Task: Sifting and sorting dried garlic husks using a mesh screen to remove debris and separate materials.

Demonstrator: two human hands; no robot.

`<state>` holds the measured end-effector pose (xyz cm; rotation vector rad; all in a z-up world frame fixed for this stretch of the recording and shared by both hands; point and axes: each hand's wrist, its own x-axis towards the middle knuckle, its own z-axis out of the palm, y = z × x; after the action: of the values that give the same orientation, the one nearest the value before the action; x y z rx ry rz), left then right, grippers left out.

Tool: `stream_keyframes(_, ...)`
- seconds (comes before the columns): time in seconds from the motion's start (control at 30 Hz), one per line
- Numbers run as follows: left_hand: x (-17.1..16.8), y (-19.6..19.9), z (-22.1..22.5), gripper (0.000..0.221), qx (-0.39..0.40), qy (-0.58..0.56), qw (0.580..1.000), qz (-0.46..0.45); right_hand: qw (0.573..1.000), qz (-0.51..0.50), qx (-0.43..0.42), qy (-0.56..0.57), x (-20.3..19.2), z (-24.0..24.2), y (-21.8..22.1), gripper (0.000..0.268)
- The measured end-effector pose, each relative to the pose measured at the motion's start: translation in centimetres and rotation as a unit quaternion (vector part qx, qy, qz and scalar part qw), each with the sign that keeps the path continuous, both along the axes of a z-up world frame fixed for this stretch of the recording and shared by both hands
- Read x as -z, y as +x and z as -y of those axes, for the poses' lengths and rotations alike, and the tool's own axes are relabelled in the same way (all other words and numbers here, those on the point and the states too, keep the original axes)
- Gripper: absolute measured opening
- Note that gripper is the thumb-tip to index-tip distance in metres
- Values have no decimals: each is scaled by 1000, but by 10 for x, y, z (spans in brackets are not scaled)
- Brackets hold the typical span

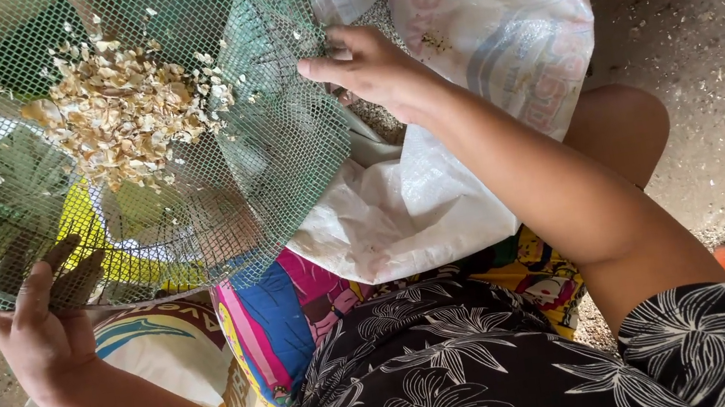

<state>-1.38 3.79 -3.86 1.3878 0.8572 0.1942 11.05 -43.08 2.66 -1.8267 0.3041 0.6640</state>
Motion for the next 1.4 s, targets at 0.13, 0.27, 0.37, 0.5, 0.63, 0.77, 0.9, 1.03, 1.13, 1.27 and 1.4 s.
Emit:
stream_keyframes(0.13, -43, 9, 34, 62, 27, -25, 999, -38, 1000, 10, 3, -5, 17, 3, 1, 77)
stream_keyframes(0.27, -34, 5, 13, 75, 40, -19, 999, 5, 998, 35, 20, 48, 22, 3, -2, 82)
stream_keyframes(0.37, -32, 11, 5, 76, 42, 182, 976, 115, 996, 51, 24, 64, 33, 5, -2, 82)
stream_keyframes(0.5, -87, 32, 78, 36, 52, 524, 815, 240, 996, 38, 39, 68, 43, 7, 0, 80)
stream_keyframes(0.63, -85, 44, 190, 21, 265, 528, 749, 302, 996, 26, 48, 76, 48, 9, -2, 84)
stream_keyframes(0.77, -61, 38, 291, 43, 470, 418, 735, 251, 992, 19, 77, 100, 58, 10, -5, 84)
stream_keyframes(0.9, -28, 30, 311, 59, 467, 416, 736, 258, 995, 14, 68, 66, 39, 5, -9, 80)
stream_keyframes(1.03, -42, 35, 309, 59, 462, 358, 769, 260, 986, -3, 40, 165, 22, 15, -16, 118)
stream_keyframes(1.13, -52, 37, 304, 64, 465, 340, 774, 265, 931, -19, 169, 321, 65, 29, -19, 46)
stream_keyframes(1.27, -36, 35, 307, 75, 438, 338, 779, 295, 945, 237, -92, -205, 124, 49, -24, 42)
stream_keyframes(1.4, 0, 37, 309, 78, 447, 359, 775, 265, 920, 127, -156, -335, 105, 45, -18, 77)
